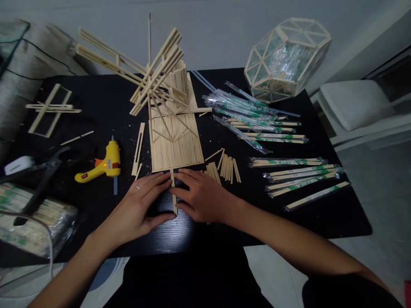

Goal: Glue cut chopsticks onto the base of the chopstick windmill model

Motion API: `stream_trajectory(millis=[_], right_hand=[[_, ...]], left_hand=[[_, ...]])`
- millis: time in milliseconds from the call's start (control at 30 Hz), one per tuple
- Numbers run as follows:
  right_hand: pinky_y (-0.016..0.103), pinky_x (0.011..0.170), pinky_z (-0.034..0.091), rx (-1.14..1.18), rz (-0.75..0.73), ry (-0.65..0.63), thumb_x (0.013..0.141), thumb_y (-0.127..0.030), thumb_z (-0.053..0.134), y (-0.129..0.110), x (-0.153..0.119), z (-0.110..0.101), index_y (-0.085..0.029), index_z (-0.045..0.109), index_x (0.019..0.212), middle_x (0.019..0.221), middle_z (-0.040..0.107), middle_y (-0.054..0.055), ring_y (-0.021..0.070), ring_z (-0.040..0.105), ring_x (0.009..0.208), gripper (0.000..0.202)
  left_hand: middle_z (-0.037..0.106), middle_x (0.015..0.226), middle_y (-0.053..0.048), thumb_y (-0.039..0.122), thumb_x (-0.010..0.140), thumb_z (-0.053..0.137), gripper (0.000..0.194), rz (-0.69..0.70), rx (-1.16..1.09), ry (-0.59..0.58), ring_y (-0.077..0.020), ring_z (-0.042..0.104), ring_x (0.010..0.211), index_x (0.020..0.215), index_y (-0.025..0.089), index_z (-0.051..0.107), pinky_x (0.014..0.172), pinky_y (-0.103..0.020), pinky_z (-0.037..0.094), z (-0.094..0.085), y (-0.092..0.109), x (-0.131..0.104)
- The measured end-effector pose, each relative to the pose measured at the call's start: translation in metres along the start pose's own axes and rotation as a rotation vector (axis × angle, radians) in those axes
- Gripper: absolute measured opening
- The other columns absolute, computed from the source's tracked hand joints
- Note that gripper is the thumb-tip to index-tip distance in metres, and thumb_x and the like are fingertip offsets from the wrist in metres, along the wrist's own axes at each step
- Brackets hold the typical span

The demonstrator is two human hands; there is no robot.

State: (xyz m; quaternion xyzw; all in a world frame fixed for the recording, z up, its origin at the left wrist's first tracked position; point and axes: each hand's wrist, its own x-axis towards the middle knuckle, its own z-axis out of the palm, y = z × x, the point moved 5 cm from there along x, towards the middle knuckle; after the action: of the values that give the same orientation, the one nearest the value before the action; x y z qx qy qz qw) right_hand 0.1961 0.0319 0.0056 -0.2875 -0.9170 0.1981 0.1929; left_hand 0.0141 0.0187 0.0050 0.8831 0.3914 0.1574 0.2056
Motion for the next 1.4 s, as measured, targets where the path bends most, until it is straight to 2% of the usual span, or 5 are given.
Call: stream_trajectory(millis=[167, 400, 867, 1133, 1400], right_hand=[[0.059, 0.115, 0.051, 0.004, -0.007, 0.006, 0.099, -0.028, 0.066, 0.0001, 0.0004, -0.0001, -0.010, 0.066, 0.134, 0.141, 0.063, 0.023, 0.0357, 0.055, 0.140, 0.040], [0.053, 0.117, 0.051, -0.020, -0.003, 0.023, 0.098, -0.031, 0.068, 0.0006, 0.0012, -0.0020, -0.002, 0.067, 0.125, 0.140, 0.065, 0.025, 0.0364, 0.058, 0.137, 0.040], [0.057, 0.117, 0.050, 0.019, 0.035, 0.017, 0.098, -0.031, 0.067, 0.0018, 0.0001, -0.0003, -0.007, 0.065, 0.132, 0.142, 0.064, 0.024, 0.0351, 0.056, 0.140, 0.042], [0.055, 0.118, 0.050, 0.004, 0.033, 0.012, 0.098, -0.031, 0.067, 0.0009, 0.0004, -0.0007, -0.005, 0.066, 0.131, 0.142, 0.064, 0.025, 0.0350, 0.057, 0.140, 0.042], [0.057, 0.117, 0.051, 0.011, 0.037, 0.009, 0.098, -0.031, 0.067, 0.0015, 0.0002, -0.0008, -0.008, 0.066, 0.133, 0.142, 0.064, 0.023, 0.0351, 0.057, 0.140, 0.041]], left_hand=[[0.058, 0.152, -0.018, 0.051, 0.091, 0.076, 0.066, 0.000, -0.030, 0.018, -0.0371, 0.053, 0.143, 0.145, 0.018, 0.056, 0.116, -0.061, 0.047, 0.0000, -0.0023, -0.0003], [0.057, 0.153, -0.018, 0.054, 0.093, 0.074, 0.068, -0.012, -0.017, -0.004, -0.0367, 0.052, 0.144, 0.147, 0.018, 0.055, 0.118, -0.061, 0.046, -0.0005, -0.0020, 0.0002], [0.056, 0.155, -0.017, 0.042, 0.089, 0.077, 0.068, -0.025, -0.055, -0.024, -0.0393, 0.052, 0.144, 0.149, 0.020, 0.055, 0.117, -0.064, 0.046, -0.0045, 0.0006, 0.0021], [0.055, 0.155, -0.018, 0.042, 0.091, 0.076, 0.066, -0.023, -0.037, -0.027, -0.0381, 0.051, 0.144, 0.148, 0.017, 0.055, 0.117, -0.062, 0.046, -0.0039, 0.0015, 0.0015], [0.058, 0.153, -0.017, 0.040, 0.092, 0.075, 0.059, -0.035, -0.037, -0.015, -0.0370, 0.054, 0.143, 0.145, 0.018, 0.059, 0.116, -0.062, 0.048, -0.0058, 0.0013, 0.0026]])
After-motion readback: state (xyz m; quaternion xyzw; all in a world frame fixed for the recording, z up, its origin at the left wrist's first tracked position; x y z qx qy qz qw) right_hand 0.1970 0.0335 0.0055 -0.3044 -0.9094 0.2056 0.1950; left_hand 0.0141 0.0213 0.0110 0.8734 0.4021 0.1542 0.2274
